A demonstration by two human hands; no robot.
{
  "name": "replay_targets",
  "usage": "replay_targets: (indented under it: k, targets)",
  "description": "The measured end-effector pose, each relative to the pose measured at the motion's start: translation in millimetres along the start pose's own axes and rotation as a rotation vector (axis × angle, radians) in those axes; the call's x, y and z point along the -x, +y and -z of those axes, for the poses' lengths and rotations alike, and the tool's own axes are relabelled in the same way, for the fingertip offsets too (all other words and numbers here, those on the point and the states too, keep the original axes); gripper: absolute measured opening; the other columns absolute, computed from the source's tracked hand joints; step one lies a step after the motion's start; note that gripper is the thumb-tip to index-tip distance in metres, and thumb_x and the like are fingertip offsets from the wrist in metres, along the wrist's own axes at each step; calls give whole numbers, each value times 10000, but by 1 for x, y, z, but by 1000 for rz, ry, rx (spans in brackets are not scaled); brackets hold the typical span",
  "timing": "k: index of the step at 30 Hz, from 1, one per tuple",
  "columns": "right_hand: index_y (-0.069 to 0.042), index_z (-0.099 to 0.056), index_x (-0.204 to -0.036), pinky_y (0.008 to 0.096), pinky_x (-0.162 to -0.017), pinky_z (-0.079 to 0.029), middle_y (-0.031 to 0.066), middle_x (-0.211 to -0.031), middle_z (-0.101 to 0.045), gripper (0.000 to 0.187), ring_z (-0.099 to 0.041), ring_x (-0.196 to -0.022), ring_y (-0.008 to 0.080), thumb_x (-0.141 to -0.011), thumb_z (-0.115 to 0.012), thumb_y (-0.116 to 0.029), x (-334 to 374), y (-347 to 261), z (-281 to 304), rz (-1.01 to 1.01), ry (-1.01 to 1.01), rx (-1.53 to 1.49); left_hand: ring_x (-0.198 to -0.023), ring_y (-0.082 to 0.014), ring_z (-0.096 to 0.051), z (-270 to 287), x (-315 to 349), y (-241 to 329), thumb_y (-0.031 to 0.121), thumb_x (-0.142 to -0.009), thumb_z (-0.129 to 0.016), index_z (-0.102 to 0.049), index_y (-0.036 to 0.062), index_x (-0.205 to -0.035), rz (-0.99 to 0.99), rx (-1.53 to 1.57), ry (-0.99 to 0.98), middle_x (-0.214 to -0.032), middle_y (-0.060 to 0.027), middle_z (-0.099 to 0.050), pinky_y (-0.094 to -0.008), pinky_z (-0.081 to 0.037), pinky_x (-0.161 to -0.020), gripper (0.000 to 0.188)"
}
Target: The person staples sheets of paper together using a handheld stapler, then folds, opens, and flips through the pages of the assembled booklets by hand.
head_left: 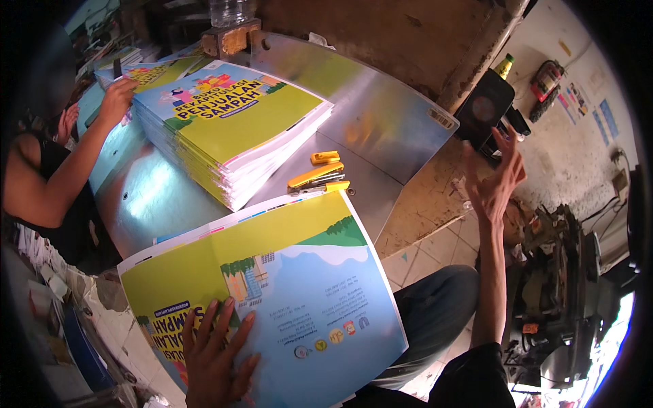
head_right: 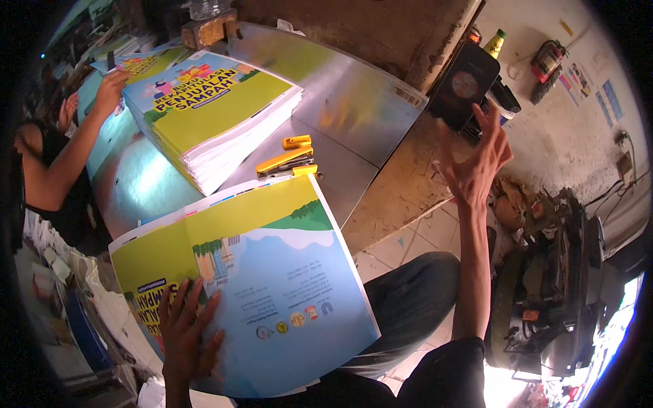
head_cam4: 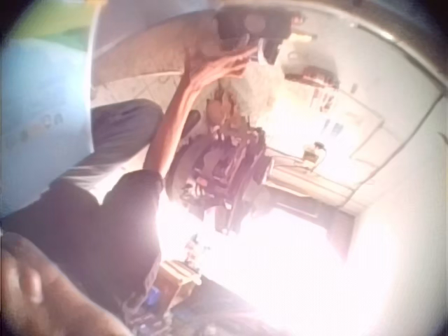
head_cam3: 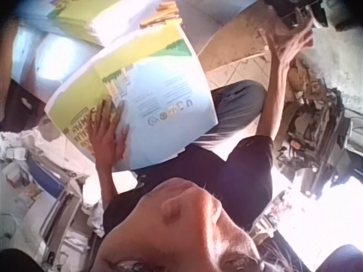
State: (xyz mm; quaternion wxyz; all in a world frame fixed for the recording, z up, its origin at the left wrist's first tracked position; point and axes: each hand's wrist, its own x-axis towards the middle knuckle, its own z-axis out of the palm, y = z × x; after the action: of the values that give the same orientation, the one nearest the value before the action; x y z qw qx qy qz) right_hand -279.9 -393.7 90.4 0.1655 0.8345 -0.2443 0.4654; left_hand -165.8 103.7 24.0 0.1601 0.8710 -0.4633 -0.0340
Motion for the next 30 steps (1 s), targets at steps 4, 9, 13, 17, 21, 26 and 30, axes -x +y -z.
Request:
replay_targets:
  k: [4, 9, 13, 17, 21, 26, 30]
  targets:
    - [-39, -511, -1385, 438, -1077, -341, 94, -1219, -698, 589, -572, -1205, 289, -866, -773, -131, -5, -28, 3, 26, 286, -82, -1378, -304, -499, 7, -7, 0, 297, -908, -729, -547, 115, -1453, -66, -117, -13, -1473, -141, -547, -526, -288, -1194, 603]
    - [-11, -698, -1088, 425, -911, -480, 129, -1099, -700, 332, -638, -1023, 324, -761, -755, -2, 2, -100, 18, 511, -180, -505, -1490, -317, -360, 3, 3, -3, 394, -924, -700, -579, 235, -1447, 57, 53, -35, -1565, -100, -461, -568, -148, -1237, 560]
    - [-10, -656, -1250, 441, -948, -468, 145, -1188, -689, 419, -623, -1118, 316, -848, -761, -73, 14, -158, -3, 618, -450, -644, -1513, -337, -319, 7, 7, -2, 434, -897, -699, -579, 276, -1451, 63, 15, -22, -1606, -94, -411, -597, -144, -1235, 588]
    - [-40, -546, -1436, 460, -1021, -441, 180, -1314, -647, 569, -593, -1214, 318, -906, -738, -114, 19, -165, -41, 578, -523, -682, -1517, -339, -312, 8, 6, 5, 564, -864, -690, -554, 296, -1475, 85, -31, -38, -1618, -96, -394, -594, -121, -1240, 681]
    - [-67, -528, -1458, 445, -1047, -439, 172, -1332, -638, 559, -596, -1221, 310, -930, -707, -107, 27, -169, -78, 642, -627, -688, -1526, -345, -287, 5, 11, 1, 735, -745, -716, -523, 295, -1499, 120, 164, -59, -1636, -94, -360, -597, -90, -1246, 895]
    - [-86, -516, -1463, 459, -1087, -438, 144, -1374, -615, 516, -591, -1232, 343, -962, -632, -43, 15, -159, -72, 553, -638, -674, -1532, -347, -267, -3, 12, 6, 808, -709, -700, -500, 282, -1516, 51, 181, 17, -1638, -89, -352, -626, -56, -1241, 983]
    - [-17, -529, -1448, 336, -978, -509, 153, -1324, -635, 437, -629, -1159, 218, -1026, -600, -101, 5, -165, -36, 261, -546, -991, -1527, -352, -276, -4, 15, 0, 810, -718, -684, -487, 273, -1523, 65, 217, 37, -1637, -91, -351, -636, -45, -1240, 988]
